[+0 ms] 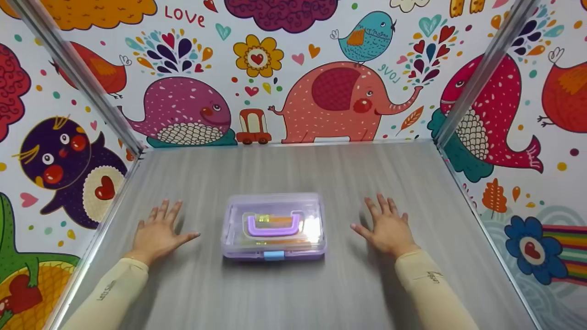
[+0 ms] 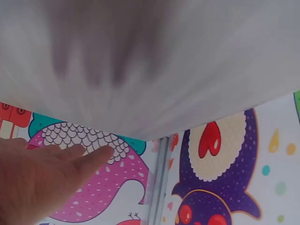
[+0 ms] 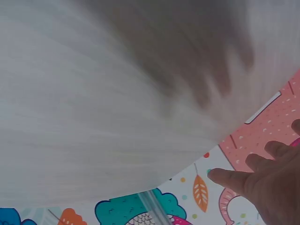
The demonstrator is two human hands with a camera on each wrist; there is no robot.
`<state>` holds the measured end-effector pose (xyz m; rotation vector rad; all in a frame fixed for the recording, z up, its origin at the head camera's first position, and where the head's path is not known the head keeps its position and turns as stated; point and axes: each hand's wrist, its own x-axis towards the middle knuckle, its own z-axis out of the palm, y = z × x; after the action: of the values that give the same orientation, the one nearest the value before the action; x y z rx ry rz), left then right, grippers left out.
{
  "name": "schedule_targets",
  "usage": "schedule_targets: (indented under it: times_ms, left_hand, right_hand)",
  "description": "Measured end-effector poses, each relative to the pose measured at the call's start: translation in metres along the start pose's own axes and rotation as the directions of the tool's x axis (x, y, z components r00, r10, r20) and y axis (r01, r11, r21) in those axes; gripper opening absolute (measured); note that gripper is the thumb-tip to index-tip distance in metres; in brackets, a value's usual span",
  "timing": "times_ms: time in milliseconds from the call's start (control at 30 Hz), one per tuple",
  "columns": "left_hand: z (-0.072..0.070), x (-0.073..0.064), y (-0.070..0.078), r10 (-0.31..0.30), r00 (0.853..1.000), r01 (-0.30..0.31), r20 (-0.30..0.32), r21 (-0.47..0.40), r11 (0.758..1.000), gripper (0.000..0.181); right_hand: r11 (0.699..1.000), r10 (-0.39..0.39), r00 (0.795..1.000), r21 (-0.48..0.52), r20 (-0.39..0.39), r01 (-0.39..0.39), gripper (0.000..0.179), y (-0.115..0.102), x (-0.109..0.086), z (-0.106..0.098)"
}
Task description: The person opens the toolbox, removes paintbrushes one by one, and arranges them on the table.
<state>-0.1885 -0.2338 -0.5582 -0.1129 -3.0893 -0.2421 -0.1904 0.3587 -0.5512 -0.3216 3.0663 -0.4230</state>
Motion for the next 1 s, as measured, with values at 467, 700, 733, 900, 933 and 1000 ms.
schedule_targets:
  times_ms: [467,700,733,900,933,1000]
  left_hand:
    - [-0.014,-0.006,0.093,0.259,0.960,-0.274,-0.110,-0.158,0.949,0.109]
    - [-0.013,-0.010,0.120,0.376,0.919,-0.387,-0.119,-0.095,0.917,0.114]
    - [-0.012,-0.011,0.120,0.378,0.919,-0.388,-0.113,-0.084,0.918,0.113]
    - [-0.009,-0.014,0.121,0.380,0.922,-0.383,-0.070,-0.030,0.923,0.110]
    - [-0.009,-0.014,0.121,0.383,0.921,-0.385,-0.067,-0.024,0.923,0.109]
    - [-0.009,-0.013,0.121,0.382,0.923,-0.383,-0.052,-0.014,0.924,0.108]
  right_hand:
    - [0.994,-0.108,0.993,0.000,-0.041,0.108,0.089,-0.048,-0.011,-0.002]
    - [0.985,-0.173,0.980,-0.044,-0.102,0.169,0.089,-0.074,-0.021,-0.003]
    - [0.983,-0.182,0.976,-0.054,-0.116,0.177,0.088,-0.078,-0.022,-0.003]
    - [0.973,-0.224,0.946,-0.108,-0.235,0.203,0.079,-0.094,-0.029,-0.002]
    - [0.971,-0.234,0.935,-0.121,-0.266,0.208,0.076,-0.097,-0.030,-0.002]
    - [0.965,-0.257,0.906,-0.142,-0.336,0.221,0.069,-0.103,-0.033,-0.002]
